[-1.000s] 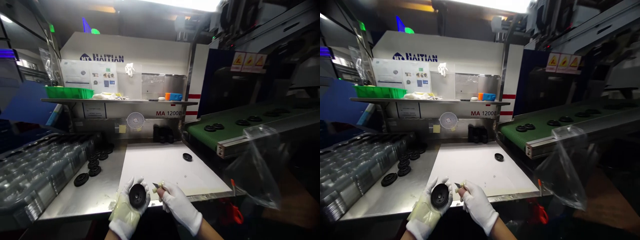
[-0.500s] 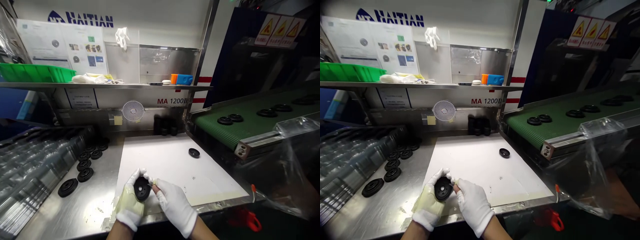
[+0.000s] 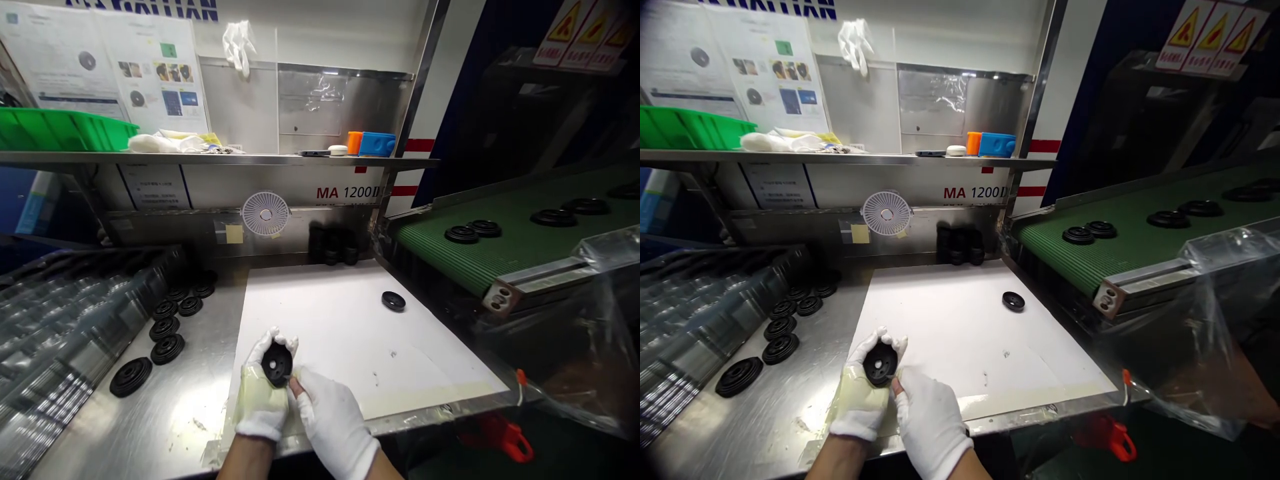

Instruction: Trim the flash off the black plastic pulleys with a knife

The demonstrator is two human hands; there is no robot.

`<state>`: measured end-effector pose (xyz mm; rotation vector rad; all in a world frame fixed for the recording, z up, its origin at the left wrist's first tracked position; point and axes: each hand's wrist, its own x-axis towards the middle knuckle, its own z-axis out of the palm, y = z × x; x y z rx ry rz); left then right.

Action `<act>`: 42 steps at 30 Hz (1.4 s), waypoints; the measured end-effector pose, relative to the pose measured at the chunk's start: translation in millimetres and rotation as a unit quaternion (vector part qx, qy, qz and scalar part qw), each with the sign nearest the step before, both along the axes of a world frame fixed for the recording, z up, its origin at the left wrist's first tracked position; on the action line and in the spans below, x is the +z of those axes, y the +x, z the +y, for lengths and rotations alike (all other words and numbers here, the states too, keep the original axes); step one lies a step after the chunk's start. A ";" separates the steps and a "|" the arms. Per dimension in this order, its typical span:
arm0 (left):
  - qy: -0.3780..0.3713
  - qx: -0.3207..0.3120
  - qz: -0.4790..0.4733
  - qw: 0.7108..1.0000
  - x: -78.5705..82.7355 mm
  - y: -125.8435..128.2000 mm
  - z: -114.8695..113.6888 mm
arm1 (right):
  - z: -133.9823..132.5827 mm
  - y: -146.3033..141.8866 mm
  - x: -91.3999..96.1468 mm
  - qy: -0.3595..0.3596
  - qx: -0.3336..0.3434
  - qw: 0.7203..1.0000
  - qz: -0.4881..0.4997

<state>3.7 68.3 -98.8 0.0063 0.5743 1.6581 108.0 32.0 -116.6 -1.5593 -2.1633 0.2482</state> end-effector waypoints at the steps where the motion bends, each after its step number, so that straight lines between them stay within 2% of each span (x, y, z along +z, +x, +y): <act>1: 0.003 0.008 0.003 1.000 -2.3 -0.4 1.9 | -1.4 -2.5 -2.3 -0.005 0.000 1.000 0.009; 4: 0.013 0.026 0.021 0.999 -5.7 -1.1 4.5 | -2.0 -5.5 -3.0 -0.023 -0.007 0.999 0.033; 9: 0.024 -0.094 0.065 0.993 0.1 -5.5 2.4 | 7.3 4.0 7.3 -0.050 0.022 0.991 0.120; 11: 0.040 -0.103 0.053 0.992 3.5 -7.0 3.7 | 11.3 7.5 9.0 -0.042 0.016 0.992 0.114; 16: 0.037 -0.056 0.019 0.998 6.4 -3.4 13.2 | 16.0 6.0 3.4 0.009 -0.030 0.999 0.041; 19: 0.027 -0.033 0.014 0.999 4.9 0.1 17.8 | 14.1 -0.7 -0.1 0.016 -0.050 0.998 0.028; 24: 0.025 0.033 0.026 0.999 4.7 3.0 19.2 | 6.6 -15.1 -0.8 0.022 -0.050 0.998 0.033; 26: 0.026 0.038 0.035 0.998 4.6 1.1 18.3 | 5.9 -17.4 -0.3 0.022 -0.050 0.998 0.029; 31: 0.030 -0.101 0.059 0.993 0.5 -11.1 16.0 | 11.8 -9.0 1.4 0.034 -0.026 0.998 0.055; 33: 0.047 -0.115 0.052 0.991 -0.7 -13.5 16.1 | 13.5 -5.5 1.9 0.033 -0.025 0.997 0.063; 42: 0.035 0.003 0.035 0.999 -0.2 -5.1 20.5 | 3.3 -21.9 -0.7 0.015 -0.042 0.998 0.038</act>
